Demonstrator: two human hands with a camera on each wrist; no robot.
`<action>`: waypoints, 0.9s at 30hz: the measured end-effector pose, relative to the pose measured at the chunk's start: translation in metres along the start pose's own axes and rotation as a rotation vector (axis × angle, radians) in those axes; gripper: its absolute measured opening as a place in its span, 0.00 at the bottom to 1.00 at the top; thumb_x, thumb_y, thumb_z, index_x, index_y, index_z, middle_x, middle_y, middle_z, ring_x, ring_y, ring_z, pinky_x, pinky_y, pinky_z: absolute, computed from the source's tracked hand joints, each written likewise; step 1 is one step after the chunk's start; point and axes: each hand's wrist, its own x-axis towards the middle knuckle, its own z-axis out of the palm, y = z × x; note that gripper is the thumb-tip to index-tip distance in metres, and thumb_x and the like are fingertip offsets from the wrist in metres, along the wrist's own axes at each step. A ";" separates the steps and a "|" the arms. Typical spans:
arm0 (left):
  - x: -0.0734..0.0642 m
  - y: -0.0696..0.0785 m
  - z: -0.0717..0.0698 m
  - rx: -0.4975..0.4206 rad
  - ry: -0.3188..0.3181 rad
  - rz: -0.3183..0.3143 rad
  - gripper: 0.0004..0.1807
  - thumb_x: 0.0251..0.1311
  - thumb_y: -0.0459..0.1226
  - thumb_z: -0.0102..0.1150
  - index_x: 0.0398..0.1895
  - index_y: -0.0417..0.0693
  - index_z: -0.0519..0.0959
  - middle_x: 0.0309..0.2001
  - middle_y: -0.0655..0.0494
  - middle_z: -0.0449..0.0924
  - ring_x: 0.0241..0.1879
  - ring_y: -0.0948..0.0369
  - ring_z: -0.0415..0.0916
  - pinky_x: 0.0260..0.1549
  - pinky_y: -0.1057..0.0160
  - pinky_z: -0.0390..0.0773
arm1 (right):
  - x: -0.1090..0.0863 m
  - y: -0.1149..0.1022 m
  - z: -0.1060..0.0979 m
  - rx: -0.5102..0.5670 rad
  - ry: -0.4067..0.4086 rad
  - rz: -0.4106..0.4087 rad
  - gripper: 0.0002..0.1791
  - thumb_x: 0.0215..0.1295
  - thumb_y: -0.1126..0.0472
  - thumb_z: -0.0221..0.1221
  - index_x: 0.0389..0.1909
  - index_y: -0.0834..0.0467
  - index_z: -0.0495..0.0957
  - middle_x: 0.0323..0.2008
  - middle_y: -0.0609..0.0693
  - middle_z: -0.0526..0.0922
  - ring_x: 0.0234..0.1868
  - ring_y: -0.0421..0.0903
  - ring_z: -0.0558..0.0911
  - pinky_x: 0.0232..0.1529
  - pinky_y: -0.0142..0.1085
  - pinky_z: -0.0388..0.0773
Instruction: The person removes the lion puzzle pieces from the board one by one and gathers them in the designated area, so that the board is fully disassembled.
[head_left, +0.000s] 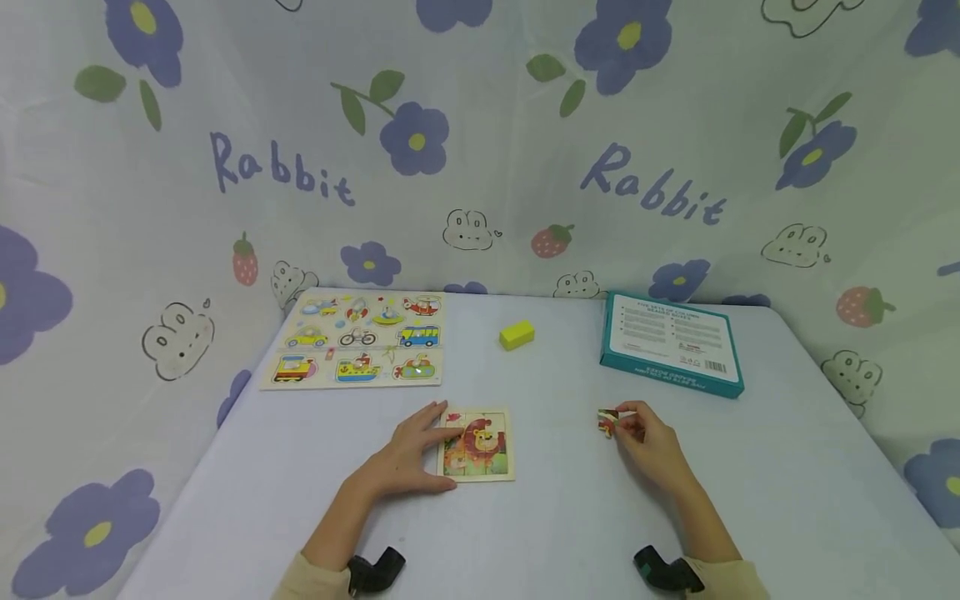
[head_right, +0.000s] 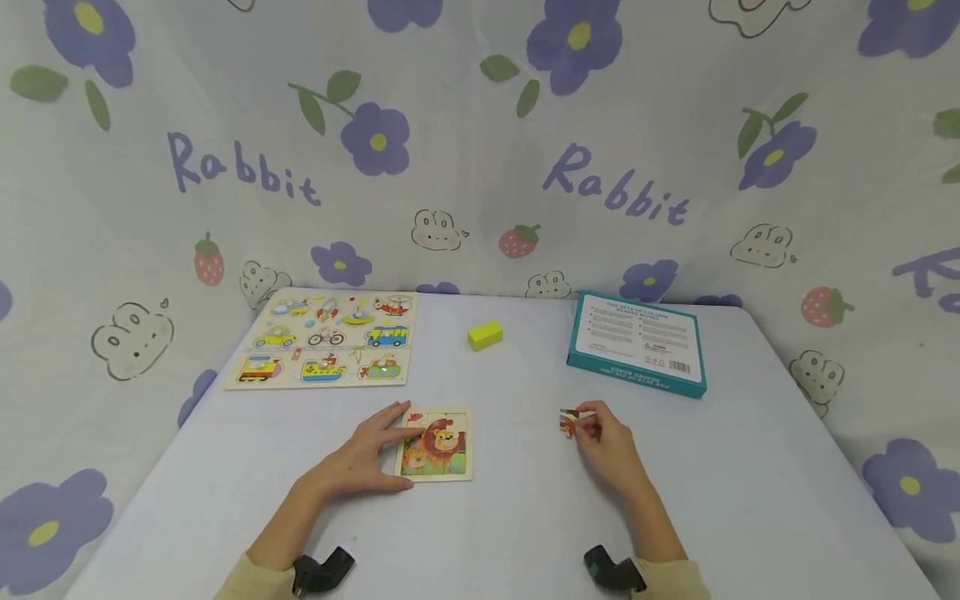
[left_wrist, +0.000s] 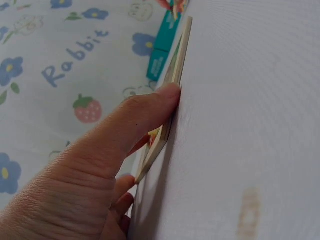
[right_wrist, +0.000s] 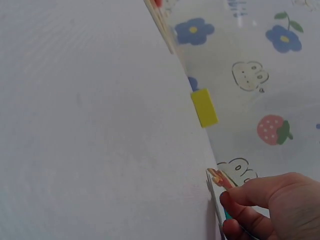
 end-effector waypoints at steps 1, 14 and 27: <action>0.000 0.000 0.000 -0.001 -0.003 -0.004 0.40 0.36 0.59 0.69 0.59 0.60 0.73 0.70 0.52 0.51 0.69 0.52 0.42 0.59 0.40 0.52 | 0.000 0.001 0.000 -0.006 0.003 -0.006 0.15 0.58 0.69 0.59 0.46 0.59 0.71 0.30 0.48 0.80 0.29 0.42 0.74 0.29 0.30 0.72; 0.000 0.002 -0.001 0.006 -0.011 -0.027 0.41 0.36 0.60 0.68 0.59 0.61 0.72 0.70 0.54 0.51 0.69 0.52 0.43 0.59 0.40 0.52 | 0.001 0.002 -0.002 -0.126 0.062 -0.034 0.16 0.54 0.72 0.58 0.46 0.64 0.74 0.32 0.51 0.77 0.32 0.44 0.73 0.33 0.36 0.73; 0.000 0.004 -0.003 -0.006 -0.009 -0.027 0.41 0.36 0.59 0.69 0.59 0.60 0.73 0.70 0.53 0.51 0.69 0.52 0.43 0.59 0.40 0.51 | 0.001 0.002 0.002 -0.135 0.056 -0.048 0.13 0.54 0.70 0.59 0.43 0.63 0.76 0.27 0.48 0.75 0.28 0.42 0.70 0.28 0.31 0.70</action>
